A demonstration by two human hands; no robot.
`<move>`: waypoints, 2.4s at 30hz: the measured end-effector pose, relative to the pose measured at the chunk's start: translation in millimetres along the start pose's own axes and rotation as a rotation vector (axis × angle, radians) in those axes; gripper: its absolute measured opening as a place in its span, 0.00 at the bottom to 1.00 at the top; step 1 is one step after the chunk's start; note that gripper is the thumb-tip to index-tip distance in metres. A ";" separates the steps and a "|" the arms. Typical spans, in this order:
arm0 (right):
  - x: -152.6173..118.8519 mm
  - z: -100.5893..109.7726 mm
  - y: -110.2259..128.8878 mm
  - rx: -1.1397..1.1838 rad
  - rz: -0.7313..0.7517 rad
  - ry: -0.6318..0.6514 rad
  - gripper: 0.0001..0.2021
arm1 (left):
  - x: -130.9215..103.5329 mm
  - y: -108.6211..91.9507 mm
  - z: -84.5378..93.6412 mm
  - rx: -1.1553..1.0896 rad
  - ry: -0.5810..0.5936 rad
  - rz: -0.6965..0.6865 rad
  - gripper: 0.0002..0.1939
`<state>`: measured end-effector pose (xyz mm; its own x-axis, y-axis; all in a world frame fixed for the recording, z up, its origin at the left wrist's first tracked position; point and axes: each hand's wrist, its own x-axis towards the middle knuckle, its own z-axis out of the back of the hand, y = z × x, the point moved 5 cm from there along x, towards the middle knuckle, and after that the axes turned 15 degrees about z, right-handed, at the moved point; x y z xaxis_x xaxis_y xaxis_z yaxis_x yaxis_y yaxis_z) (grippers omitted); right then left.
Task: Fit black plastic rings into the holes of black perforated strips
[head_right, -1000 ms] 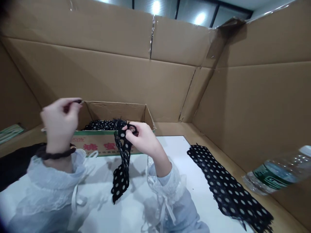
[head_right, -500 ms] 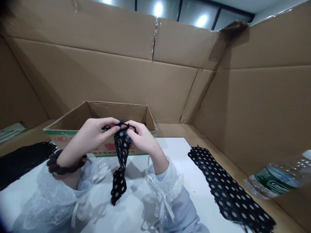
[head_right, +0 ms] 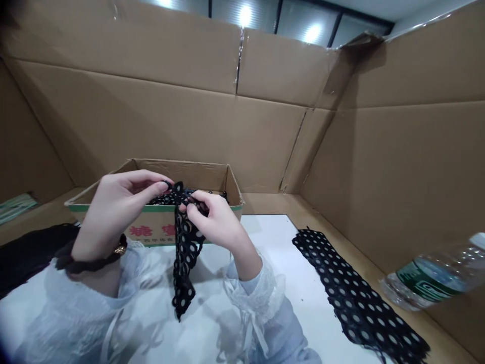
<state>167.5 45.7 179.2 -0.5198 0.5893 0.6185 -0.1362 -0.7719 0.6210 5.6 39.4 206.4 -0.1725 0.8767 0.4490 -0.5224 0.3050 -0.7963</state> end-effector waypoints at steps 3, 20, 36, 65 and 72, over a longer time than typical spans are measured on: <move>3.2 -1.2 -2.2 0.014 0.018 0.016 0.07 | 0.1 -0.3 -11.5 -0.007 -0.032 -0.015 0.10; -1.1 -6.1 -21.0 0.308 -0.148 0.016 0.05 | 27.2 25.2 -6.1 0.333 -0.190 -0.197 0.18; -1.6 -7.7 -6.6 0.221 0.036 0.239 0.10 | 1.0 4.8 -4.8 0.012 0.396 -0.048 0.09; 3.9 -0.9 -38.4 0.372 -0.049 -0.034 0.18 | 11.5 7.4 -17.5 0.301 0.163 -0.255 0.13; 8.0 -0.7 -38.1 0.345 -0.067 -0.159 0.14 | -7.2 -3.5 -25.2 0.360 0.325 -0.269 0.15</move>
<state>167.8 79.6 160.1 -0.3786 0.6865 0.6208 0.1401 -0.6205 0.7716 29.7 41.5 195.7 0.2432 0.8725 0.4237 -0.7750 0.4375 -0.4560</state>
